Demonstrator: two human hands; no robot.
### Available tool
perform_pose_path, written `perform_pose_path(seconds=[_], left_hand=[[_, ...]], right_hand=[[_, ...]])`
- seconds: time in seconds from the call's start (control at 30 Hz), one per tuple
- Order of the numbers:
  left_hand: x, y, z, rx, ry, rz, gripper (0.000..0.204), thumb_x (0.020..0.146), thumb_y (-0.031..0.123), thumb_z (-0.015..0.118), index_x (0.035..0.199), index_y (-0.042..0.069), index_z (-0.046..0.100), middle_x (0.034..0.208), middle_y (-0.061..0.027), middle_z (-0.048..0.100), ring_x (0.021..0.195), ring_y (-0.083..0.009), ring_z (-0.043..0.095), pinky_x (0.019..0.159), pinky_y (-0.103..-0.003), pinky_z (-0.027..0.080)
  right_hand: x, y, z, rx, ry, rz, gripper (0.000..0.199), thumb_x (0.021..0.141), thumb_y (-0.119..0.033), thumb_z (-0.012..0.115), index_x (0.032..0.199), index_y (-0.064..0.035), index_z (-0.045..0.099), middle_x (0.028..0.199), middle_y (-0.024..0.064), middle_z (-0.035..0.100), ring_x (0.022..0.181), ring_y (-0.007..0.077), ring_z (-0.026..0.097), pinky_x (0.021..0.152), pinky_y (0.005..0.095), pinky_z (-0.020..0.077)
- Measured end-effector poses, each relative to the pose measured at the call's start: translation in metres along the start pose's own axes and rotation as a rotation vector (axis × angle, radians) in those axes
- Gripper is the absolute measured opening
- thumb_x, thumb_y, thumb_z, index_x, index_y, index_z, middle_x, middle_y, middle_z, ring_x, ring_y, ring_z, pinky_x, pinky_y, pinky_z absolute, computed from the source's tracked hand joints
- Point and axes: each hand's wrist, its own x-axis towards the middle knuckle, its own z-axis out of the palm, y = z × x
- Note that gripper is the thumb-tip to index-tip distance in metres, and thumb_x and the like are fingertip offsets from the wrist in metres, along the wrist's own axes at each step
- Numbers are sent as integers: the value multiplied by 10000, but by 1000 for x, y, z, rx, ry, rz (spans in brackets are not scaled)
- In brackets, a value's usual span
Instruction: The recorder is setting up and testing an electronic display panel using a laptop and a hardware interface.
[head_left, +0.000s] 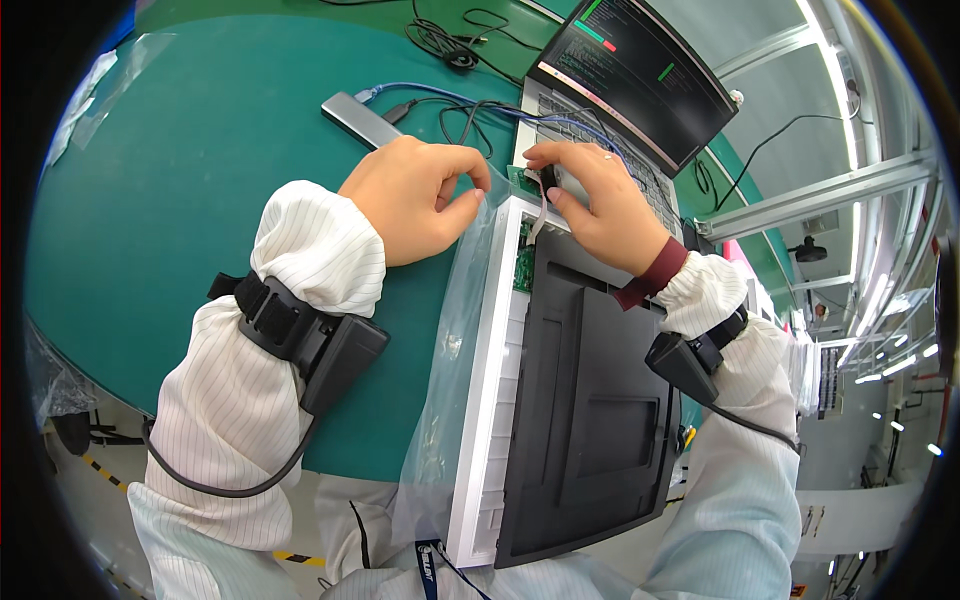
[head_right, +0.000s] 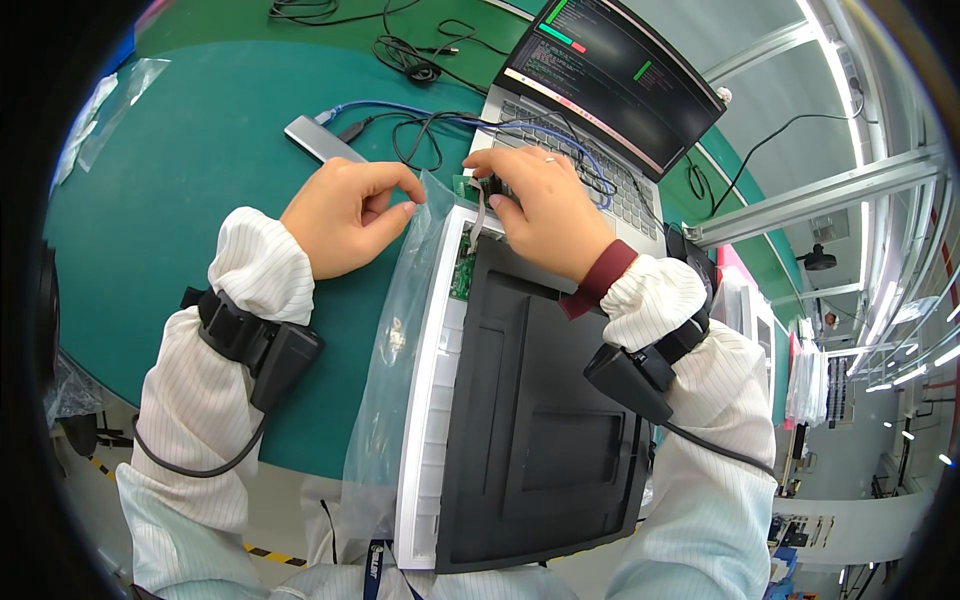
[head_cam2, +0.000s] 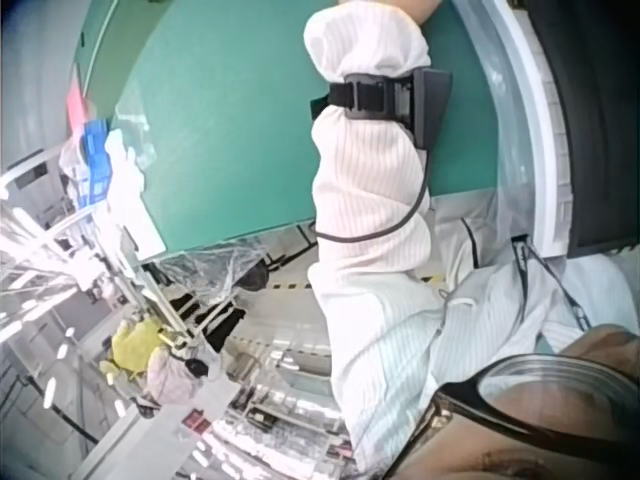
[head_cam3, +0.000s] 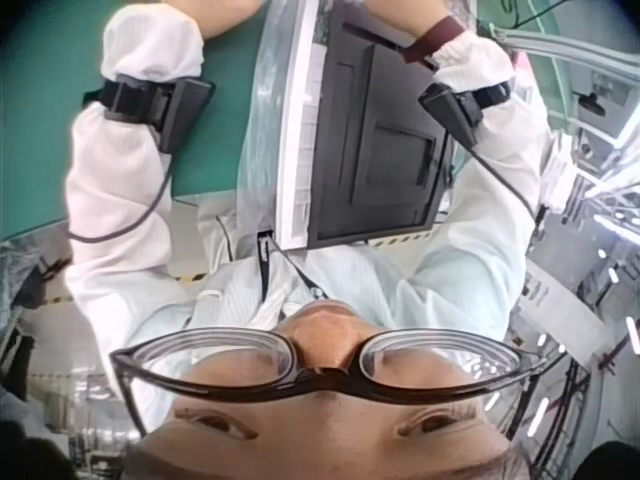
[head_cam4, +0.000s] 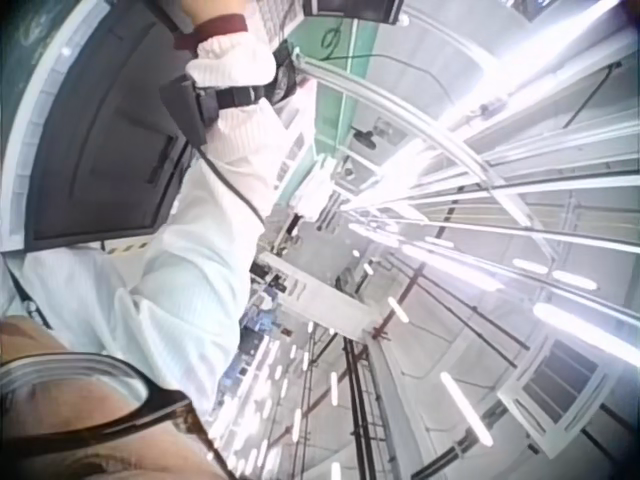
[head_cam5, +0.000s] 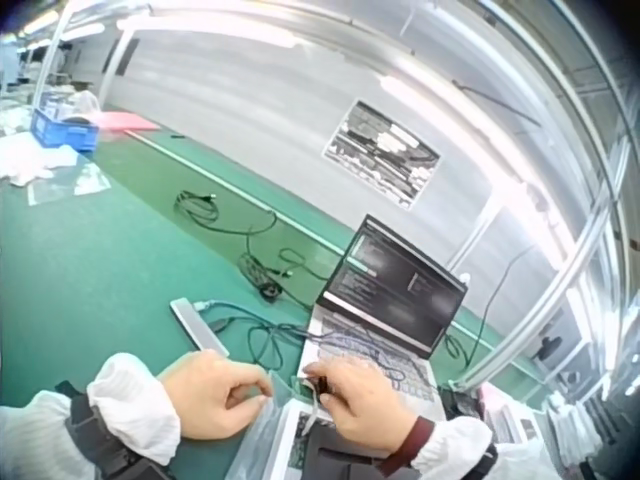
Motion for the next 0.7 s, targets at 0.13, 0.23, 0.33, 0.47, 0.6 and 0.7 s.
perform_pose_path(seconds=[0.13, 0.23, 0.33, 0.47, 0.6, 0.7], left_hand=[[2, 3, -2, 7, -19, -2, 106, 764, 147, 571, 826, 83, 629, 498, -47, 477, 468, -207, 501, 487, -332, 400], [-1, 2, -4, 16, -19, -14, 105, 764, 145, 572, 825, 82, 628, 502, -47, 480, 471, -208, 505, 488, -333, 403], [0, 1, -2, 13, -17, -7, 105, 765, 147, 571, 825, 80, 626, 504, -45, 482, 473, -207, 507, 489, -332, 405], [7, 0, 6, -4, -11, 25, 106, 770, 151, 569, 826, 79, 623, 505, -42, 481, 470, -201, 502, 487, -327, 400], [-2, 0, 1, -24, 14, 27, 115, 762, 59, 579, 864, 23, 618, 454, -42, 367, 414, -138, 355, 438, -298, 297], [3, -1, 6, -26, -8, 16, 119, 763, 64, 583, 869, 25, 618, 456, -38, 369, 418, -132, 356, 441, -296, 300]], right_hand=[[-2, 0, -1, -35, 46, -26, 321, 769, -9, 515, 1082, -72, 545, 945, 66, 613, 991, 260, 532, 939, 394, 334], [-2, -3, 3, -52, 66, -49, 312, 774, -4, 510, 1075, -73, 553, 939, 67, 617, 990, 255, 535, 942, 397, 334], [-4, -3, 4, -104, 88, -77, 308, 780, -3, 507, 1075, -77, 557, 922, 67, 623, 984, 251, 541, 937, 401, 338], [-12, 3, 3, -200, 103, -96, 324, 784, -2, 506, 1093, -88, 549, 870, 70, 639, 974, 247, 555, 935, 414, 342], [-9, -5, 12, -265, 100, -144, 370, 778, 4, 498, 1127, -114, 532, 853, 80, 645, 986, 245, 564, 953, 428, 334], [-13, 0, 8, -275, 84, -131, 364, 772, 4, 501, 1119, -101, 535, 871, 85, 642, 981, 247, 565, 940, 424, 354]])
